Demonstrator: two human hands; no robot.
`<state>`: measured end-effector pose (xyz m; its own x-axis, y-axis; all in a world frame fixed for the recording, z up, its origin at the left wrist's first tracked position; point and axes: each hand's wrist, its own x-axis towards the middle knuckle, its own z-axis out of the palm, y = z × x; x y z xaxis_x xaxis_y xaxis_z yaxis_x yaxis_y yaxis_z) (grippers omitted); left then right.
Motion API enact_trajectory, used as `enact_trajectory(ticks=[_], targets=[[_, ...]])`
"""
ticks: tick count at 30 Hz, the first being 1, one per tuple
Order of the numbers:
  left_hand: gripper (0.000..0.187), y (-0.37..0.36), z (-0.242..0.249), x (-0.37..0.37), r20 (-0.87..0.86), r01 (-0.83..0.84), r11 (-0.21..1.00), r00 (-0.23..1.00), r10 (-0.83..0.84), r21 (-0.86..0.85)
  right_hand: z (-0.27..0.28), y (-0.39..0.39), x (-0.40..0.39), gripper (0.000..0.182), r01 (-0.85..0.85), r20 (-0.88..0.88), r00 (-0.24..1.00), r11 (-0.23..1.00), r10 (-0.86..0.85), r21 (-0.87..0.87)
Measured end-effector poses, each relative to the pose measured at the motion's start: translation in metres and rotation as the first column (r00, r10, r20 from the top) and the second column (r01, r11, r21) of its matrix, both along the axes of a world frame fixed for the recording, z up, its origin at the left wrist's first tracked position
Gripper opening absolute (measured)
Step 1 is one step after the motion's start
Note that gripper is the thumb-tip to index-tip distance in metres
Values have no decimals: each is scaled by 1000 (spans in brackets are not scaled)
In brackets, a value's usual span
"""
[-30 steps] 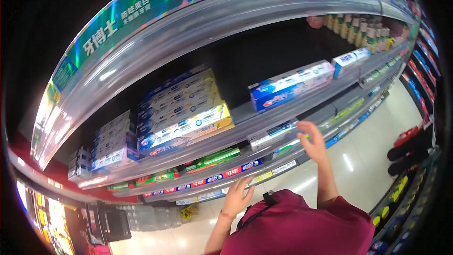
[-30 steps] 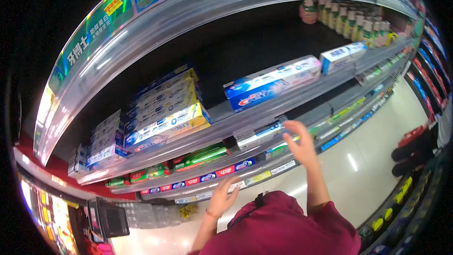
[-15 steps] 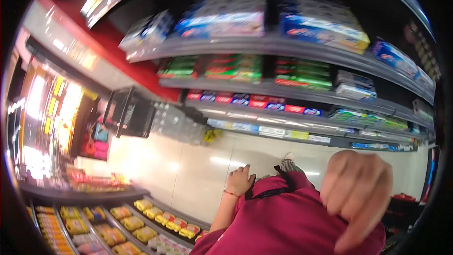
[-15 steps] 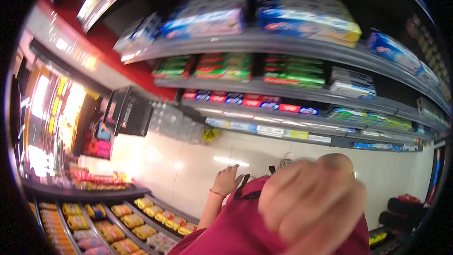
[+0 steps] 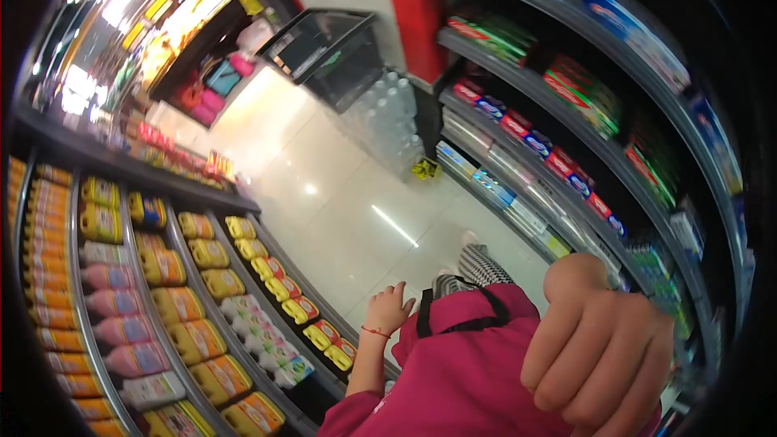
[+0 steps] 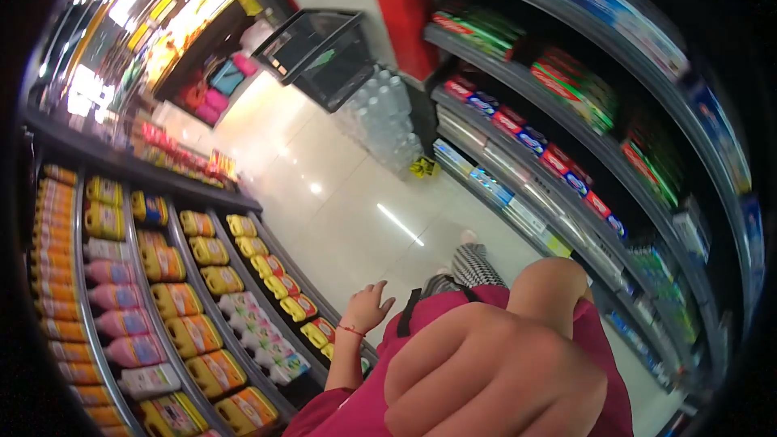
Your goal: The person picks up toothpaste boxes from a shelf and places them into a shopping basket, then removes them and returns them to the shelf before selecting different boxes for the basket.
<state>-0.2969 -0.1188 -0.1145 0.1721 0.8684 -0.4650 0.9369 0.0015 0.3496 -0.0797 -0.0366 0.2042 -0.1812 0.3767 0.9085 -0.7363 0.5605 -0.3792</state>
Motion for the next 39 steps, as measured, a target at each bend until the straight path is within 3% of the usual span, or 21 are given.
enact_trajectory(ticks=[4,7,10,12,17,19,21,23,25,28,31,32,34,37,39], targets=[[48,-13,4,-19,42,-213,977,976,213,-16,-5,31,-45,9,-308,94,948,951,305,19],[49,-14,2,-24,103,-340,932,930,353,-124,-12,59,-80,9,-420,80,906,907,416,30],[52,-18,-32,-49,284,-466,861,814,507,-205,-17,96,-110,10,-437,22,899,899,437,37],[52,-3,-34,-73,216,-522,823,797,565,-225,-25,136,-124,7,-516,36,856,850,515,107],[50,84,3,-149,-47,-556,826,831,554,-94,-13,209,-175,9,-438,-12,896,889,443,132],[49,129,18,-177,-25,-519,853,853,521,53,-17,244,-189,7,-417,-63,902,899,427,132],[45,181,39,-195,-55,-455,877,882,467,152,-45,293,-187,16,-409,3,910,898,414,162],[44,227,48,-212,9,-413,880,906,422,234,-70,323,-182,11,-57,328,942,998,63,-26],[39,273,66,-219,112,-394,878,919,378,272,-96,341,-174,14,357,657,723,930,-214,-90],[39,337,84,-234,412,-423,836,871,269,349,-150,354,-161,21,552,874,484,794,-56,-255],[48,397,106,-241,662,-508,790,728,179,344,-194,344,-139,25,641,961,234,720,145,-265],[49,418,113,-246,704,-493,804,697,137,332,-208,338,-135,26,632,992,106,765,72,-123],[49,467,128,-252,724,-417,839,689,41,349,-231,326,-132,29,566,985,-158,811,-65,144],[52,559,144,-258,521,-69,897,832,-191,438,-242,324,-153,34,635,897,-402,762,186,126],[55,637,135,-263,311,236,890,876,-368,389,-247,328,-175,35,760,934,-320,632,160,152]])
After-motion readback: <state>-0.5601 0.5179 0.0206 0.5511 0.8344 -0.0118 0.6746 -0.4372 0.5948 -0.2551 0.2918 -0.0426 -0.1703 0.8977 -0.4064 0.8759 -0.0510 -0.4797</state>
